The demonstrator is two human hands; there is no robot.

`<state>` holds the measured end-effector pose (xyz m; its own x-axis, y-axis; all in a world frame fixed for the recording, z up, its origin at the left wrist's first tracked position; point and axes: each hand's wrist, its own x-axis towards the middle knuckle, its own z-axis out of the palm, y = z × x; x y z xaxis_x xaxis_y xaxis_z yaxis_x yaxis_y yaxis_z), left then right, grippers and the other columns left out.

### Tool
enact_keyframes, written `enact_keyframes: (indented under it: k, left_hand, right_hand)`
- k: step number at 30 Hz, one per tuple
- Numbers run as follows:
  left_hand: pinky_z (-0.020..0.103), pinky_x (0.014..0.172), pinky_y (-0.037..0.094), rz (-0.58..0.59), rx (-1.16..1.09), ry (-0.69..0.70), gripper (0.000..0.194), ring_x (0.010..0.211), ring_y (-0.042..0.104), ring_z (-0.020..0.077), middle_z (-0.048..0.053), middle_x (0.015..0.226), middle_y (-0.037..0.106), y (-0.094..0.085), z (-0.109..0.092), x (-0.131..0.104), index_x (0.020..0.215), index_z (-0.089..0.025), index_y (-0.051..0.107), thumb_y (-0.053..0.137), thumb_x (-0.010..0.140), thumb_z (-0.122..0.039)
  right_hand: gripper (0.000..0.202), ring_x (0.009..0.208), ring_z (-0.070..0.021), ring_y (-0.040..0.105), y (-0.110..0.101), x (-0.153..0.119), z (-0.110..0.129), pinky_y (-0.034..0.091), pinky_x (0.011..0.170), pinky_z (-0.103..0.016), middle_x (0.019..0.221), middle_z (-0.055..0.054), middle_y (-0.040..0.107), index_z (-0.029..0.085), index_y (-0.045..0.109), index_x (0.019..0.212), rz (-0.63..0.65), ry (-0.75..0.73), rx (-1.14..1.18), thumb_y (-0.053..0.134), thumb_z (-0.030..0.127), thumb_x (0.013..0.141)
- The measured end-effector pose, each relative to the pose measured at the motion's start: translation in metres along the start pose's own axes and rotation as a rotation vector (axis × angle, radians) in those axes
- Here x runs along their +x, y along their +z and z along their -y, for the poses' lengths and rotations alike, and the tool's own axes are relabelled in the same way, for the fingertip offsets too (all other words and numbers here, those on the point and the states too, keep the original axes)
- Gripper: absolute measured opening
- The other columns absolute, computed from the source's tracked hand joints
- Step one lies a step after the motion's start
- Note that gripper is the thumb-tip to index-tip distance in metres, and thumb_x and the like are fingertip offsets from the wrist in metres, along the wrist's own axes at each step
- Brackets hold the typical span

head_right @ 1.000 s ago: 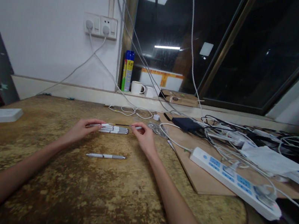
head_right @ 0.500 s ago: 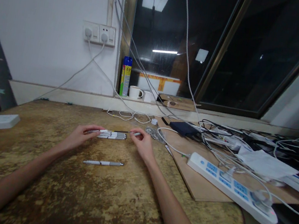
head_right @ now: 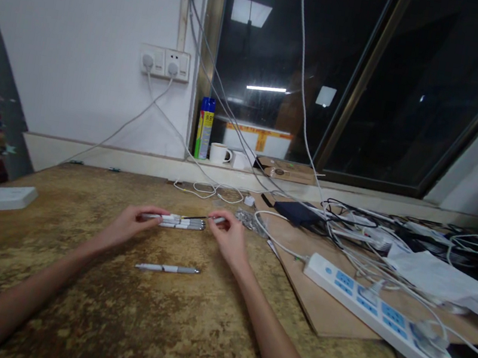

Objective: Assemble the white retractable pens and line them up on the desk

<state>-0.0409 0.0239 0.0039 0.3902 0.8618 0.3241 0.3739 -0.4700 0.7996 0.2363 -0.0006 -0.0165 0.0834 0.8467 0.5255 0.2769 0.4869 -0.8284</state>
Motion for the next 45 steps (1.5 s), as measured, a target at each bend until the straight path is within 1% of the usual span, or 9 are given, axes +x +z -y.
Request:
enact_keyframes:
  k: [4,10,16,20,25,32,35,39,45]
  left_hand:
    - [0.037,0.093,0.051,-0.009,0.019,0.016,0.045,0.103,0.068,0.0282,0.010,0.115,0.074,0.002,-0.001,-0.001,0.111,-0.019,0.076,0.063,0.084,-0.052]
    - [0.039,0.098,0.049,0.023,-0.062,-0.004,0.045,0.106,0.067,0.0287,0.010,0.115,0.075,0.006,-0.008,-0.002,0.111,-0.019,0.076,0.065,0.082,-0.052]
    - [0.038,0.089,0.053,0.022,-0.073,-0.021,0.047,0.097,0.069,0.0282,0.010,0.109,0.076,0.009,-0.014,-0.003,0.108,-0.018,0.077,0.069,0.077,-0.053]
    - [0.037,0.091,0.053,0.006,-0.059,-0.006,0.044,0.099,0.069,0.0278,0.009,0.109,0.076,0.009,-0.011,-0.003,0.107,-0.018,0.077,0.070,0.078,-0.051]
    - [0.038,0.092,0.052,-0.001,-0.060,-0.013,0.046,0.100,0.069,0.0284,0.009,0.109,0.076,0.012,-0.006,-0.003,0.107,-0.019,0.077,0.070,0.077,-0.053]
    - [0.034,0.088,0.052,-0.014,-0.016,0.019,0.041,0.098,0.069,0.0265,0.007,0.107,0.076,0.012,-0.005,-0.003,0.105,-0.020,0.077,0.069,0.079,-0.051]
    - [0.034,0.087,0.051,-0.028,-0.010,0.029,0.040,0.098,0.068,0.0262,0.007,0.106,0.076,0.012,-0.003,-0.002,0.106,-0.020,0.077,0.068,0.080,-0.050]
    - [0.036,0.090,0.050,-0.052,-0.032,0.023,0.042,0.099,0.068,0.0269,0.008,0.106,0.076,0.010,-0.004,-0.002,0.105,-0.019,0.077,0.068,0.079,-0.050]
    - [0.037,0.094,0.050,-0.039,-0.033,0.030,0.038,0.102,0.068,0.0265,0.009,0.108,0.076,0.011,-0.005,-0.002,0.106,-0.019,0.076,0.067,0.082,-0.047]
  right_hand:
    - [0.022,0.074,-0.0182,0.062,0.002,-0.002,0.003,0.049,0.067,-0.029,0.094,-0.007,0.072,0.019,0.072,0.092,0.006,-0.025,-0.008,0.066,0.038,0.082]
    - [0.022,0.071,-0.0175,0.062,0.013,-0.005,-0.006,0.048,0.067,-0.028,0.089,-0.005,0.073,0.019,0.073,0.092,0.073,-0.004,0.009,0.067,0.038,0.081]
    - [0.027,0.065,-0.0158,0.059,0.024,-0.011,-0.007,0.044,0.060,-0.026,0.080,-0.004,0.071,0.018,0.074,0.093,0.129,0.047,0.060,0.069,0.041,0.080]
    - [0.029,0.062,-0.0156,0.058,0.025,-0.012,-0.006,0.043,0.059,-0.026,0.073,-0.003,0.069,0.017,0.074,0.091,0.152,0.092,0.080,0.069,0.044,0.080]
    - [0.030,0.061,-0.0147,0.057,0.024,-0.012,-0.007,0.044,0.058,-0.025,0.069,-0.001,0.068,0.018,0.073,0.091,0.159,0.109,0.078,0.069,0.046,0.080]
    - [0.030,0.074,-0.0181,0.064,0.023,-0.009,-0.015,0.050,0.073,-0.029,0.079,-0.003,0.071,0.020,0.074,0.095,0.157,0.112,0.118,0.065,0.046,0.083]
    - [0.029,0.078,-0.0190,0.065,0.021,-0.007,-0.017,0.051,0.082,-0.031,0.082,-0.004,0.072,0.020,0.073,0.096,0.093,0.132,0.162,0.058,0.043,0.086]
    - [0.027,0.084,-0.0197,0.068,0.017,-0.007,-0.011,0.052,0.087,-0.033,0.089,-0.004,0.073,0.021,0.070,0.101,0.004,0.138,0.204,0.061,0.038,0.083]
    - [0.027,0.088,-0.0196,0.070,0.019,-0.009,-0.002,0.051,0.092,-0.034,0.092,-0.004,0.073,0.021,0.067,0.103,0.046,0.133,0.238,0.063,0.040,0.084]
